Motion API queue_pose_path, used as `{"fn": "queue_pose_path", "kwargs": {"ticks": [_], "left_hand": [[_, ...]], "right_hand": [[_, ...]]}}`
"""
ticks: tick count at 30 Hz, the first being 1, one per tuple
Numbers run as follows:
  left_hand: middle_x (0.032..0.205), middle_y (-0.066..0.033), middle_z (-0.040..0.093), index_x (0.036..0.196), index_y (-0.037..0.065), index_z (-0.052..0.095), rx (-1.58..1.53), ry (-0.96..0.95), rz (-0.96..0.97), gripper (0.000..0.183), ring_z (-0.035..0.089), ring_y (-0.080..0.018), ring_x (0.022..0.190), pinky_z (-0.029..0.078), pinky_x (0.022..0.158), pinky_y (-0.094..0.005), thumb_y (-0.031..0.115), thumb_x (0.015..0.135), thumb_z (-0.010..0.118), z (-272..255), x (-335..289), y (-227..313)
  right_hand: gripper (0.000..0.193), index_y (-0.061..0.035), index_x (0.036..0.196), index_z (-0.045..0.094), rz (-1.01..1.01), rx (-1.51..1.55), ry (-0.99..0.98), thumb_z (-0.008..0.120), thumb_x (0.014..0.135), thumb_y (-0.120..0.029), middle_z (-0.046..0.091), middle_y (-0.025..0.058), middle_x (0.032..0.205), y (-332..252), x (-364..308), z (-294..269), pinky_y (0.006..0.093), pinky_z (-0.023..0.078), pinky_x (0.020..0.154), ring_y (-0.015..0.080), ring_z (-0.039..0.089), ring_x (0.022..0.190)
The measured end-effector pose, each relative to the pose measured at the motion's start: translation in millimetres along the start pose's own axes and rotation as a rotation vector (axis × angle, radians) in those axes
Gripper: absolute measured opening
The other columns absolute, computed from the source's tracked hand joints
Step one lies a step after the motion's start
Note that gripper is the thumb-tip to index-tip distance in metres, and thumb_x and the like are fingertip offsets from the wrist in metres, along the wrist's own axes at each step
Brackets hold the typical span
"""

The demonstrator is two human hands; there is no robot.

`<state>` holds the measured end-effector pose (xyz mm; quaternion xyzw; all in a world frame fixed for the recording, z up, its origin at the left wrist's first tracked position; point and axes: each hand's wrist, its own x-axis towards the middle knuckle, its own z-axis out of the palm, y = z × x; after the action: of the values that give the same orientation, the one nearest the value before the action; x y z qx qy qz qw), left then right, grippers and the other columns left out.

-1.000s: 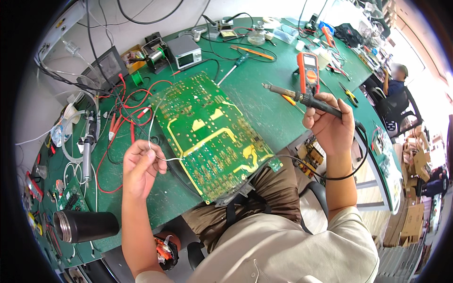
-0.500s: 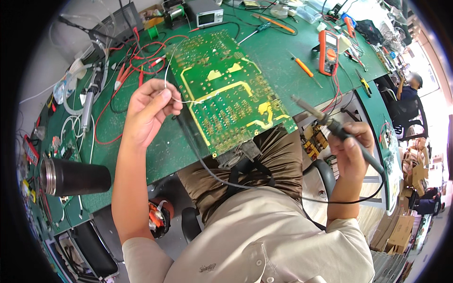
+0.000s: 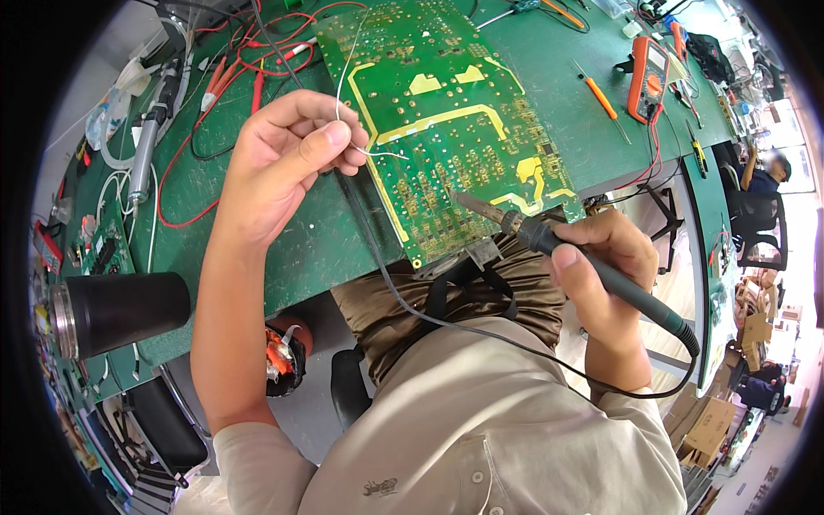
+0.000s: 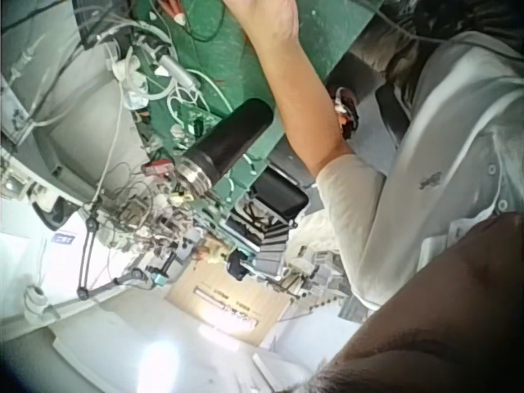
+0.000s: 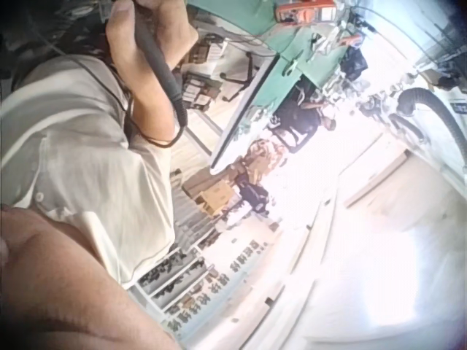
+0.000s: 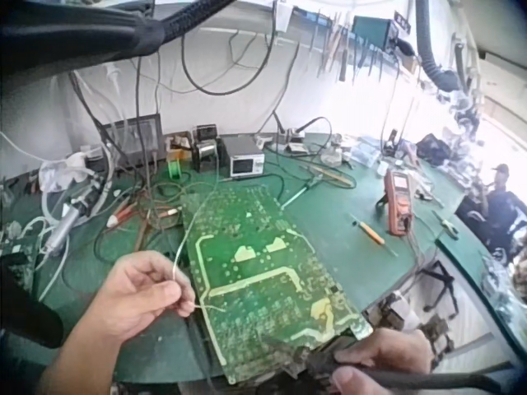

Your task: The person uses a soldering iron and solder wire to apply solder to multiple points on a green printed circuit board. The hands hold the solder wire in one hand and the soldering iron in the other, moving methodically across the board to create solder joints.

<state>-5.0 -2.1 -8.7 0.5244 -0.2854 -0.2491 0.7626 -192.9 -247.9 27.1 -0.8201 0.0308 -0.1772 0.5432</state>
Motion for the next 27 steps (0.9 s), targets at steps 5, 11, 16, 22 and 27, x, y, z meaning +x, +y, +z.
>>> {"fn": "queue_pose_path", "kwargs": {"ticks": [5, 11, 16, 22, 27], "left_hand": [[0.093, -0.0082, 0.066, 0.105, 0.002, 0.06, 0.041, -0.006, -0.012, 0.015, 0.065, -0.0148, 0.083, 0.053, 0.071, -0.0275, 0.012, 0.094, 0.062, 0, 1, -1], [0.09, -0.0072, 0.066, 0.104, 0.003, 0.061, 0.049, -0.006, -0.009, 0.015, 0.066, -0.014, 0.08, 0.053, 0.069, -0.0263, 0.013, 0.093, 0.064, 4, 0, -3], [0.089, -0.0062, 0.068, 0.101, 0.0, 0.066, 0.025, -0.022, -0.063, 0.014, 0.068, -0.0147, 0.077, 0.055, 0.068, -0.0264, 0.01, 0.09, 0.067, 7, 1, -3], [0.087, -0.0063, 0.068, 0.098, 0.0, 0.067, 0.031, -0.016, -0.144, 0.013, 0.068, -0.0133, 0.074, 0.053, 0.06, -0.0229, 0.008, 0.089, 0.069, 12, 0, -5], [0.086, -0.0053, 0.068, 0.098, 0.0, 0.067, 0.038, -0.01, -0.163, 0.012, 0.066, -0.0108, 0.068, 0.047, 0.051, -0.0204, 0.007, 0.088, 0.069, 17, 3, -8]], "right_hand": [[0.015, 0.0026, 0.085, 0.064, 0.046, -0.06, -0.012, 0.071, 0.084, -0.011, 0.056, -0.0009, 0.059, -3, 3, 3, 0.0205, 0.029, 0.047, 0.0018, 0.043, 0.051], [0.015, 0.0044, 0.083, 0.064, 0.06, 0.0, 0.037, 0.07, 0.081, -0.009, 0.058, 0.0008, 0.064, 1, 2, 2, 0.021, 0.031, 0.05, 0.0034, 0.046, 0.055], [0.016, 0.006, 0.083, 0.063, 0.056, 0.02, 0.055, 0.069, 0.08, -0.008, 0.061, 0.0052, 0.069, 6, -1, 3, 0.0223, 0.034, 0.053, 0.0069, 0.049, 0.059], [0.014, 0.0084, 0.082, 0.062, 0.059, 0.055, 0.024, 0.066, 0.079, -0.005, 0.063, 0.0111, 0.072, 5, -3, 3, 0.0239, 0.04, 0.058, 0.0112, 0.053, 0.062], [0.014, 0.0087, 0.082, 0.061, 0.06, 0.079, 0.034, 0.066, 0.079, -0.005, 0.062, 0.0116, 0.072, 7, -2, 3, 0.025, 0.041, 0.058, 0.0131, 0.054, 0.061]]}}
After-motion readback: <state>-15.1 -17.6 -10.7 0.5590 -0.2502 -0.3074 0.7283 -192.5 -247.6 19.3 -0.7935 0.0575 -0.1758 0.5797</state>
